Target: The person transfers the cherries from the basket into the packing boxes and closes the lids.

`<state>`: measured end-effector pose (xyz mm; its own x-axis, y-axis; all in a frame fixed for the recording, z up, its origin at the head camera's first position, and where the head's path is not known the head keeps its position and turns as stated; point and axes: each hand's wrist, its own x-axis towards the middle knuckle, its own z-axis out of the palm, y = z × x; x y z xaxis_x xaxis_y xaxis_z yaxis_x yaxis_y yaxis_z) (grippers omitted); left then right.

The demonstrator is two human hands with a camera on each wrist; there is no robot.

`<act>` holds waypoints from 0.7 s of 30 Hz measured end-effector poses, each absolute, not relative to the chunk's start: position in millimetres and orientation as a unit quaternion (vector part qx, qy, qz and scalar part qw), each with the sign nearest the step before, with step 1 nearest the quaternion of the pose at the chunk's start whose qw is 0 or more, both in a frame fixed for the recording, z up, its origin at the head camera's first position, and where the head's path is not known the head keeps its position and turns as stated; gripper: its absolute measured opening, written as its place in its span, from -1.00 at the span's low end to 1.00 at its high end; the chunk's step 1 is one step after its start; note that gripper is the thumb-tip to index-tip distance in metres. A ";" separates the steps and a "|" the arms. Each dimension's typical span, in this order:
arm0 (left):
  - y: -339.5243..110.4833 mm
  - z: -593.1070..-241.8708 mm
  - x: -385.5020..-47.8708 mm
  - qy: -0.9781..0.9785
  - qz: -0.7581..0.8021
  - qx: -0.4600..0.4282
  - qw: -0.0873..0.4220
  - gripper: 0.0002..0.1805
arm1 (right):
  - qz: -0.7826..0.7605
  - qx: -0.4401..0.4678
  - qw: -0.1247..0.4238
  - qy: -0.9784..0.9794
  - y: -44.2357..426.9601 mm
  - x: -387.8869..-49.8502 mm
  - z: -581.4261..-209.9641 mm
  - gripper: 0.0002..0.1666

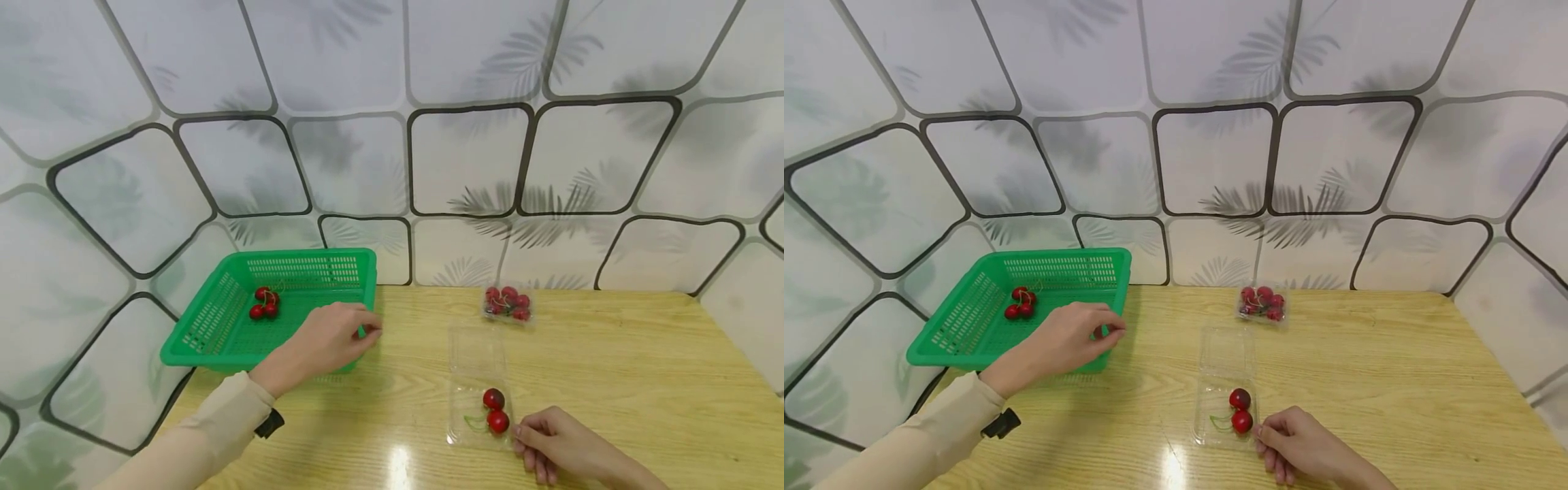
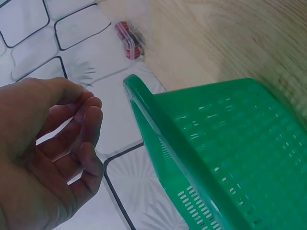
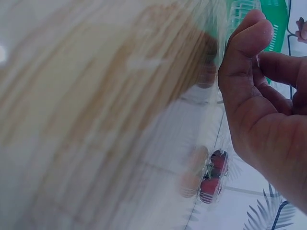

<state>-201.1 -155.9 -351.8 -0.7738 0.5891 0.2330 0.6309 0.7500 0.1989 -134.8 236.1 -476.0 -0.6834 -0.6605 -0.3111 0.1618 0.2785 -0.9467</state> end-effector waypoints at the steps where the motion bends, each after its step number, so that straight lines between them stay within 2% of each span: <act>1: -157.1 -350.8 -201.8 -0.933 -0.133 -0.325 0.075 -0.88 | -0.575 -0.175 0.358 0.715 236.2 -134.8 -476.1 -0.52; 21: -199.1 -310.0 -241.9 -0.956 -0.172 -0.227 0.065 -0.79 | -0.582 -0.170 0.360 0.709 238.2 -132.1 -476.5 -0.50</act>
<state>-241.9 -199.1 -310.0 -0.8884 0.4121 0.2024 0.4568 0.8376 0.2997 -132.1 238.2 -476.5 -0.6833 -0.6596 -0.3130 0.1782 0.2651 -0.9476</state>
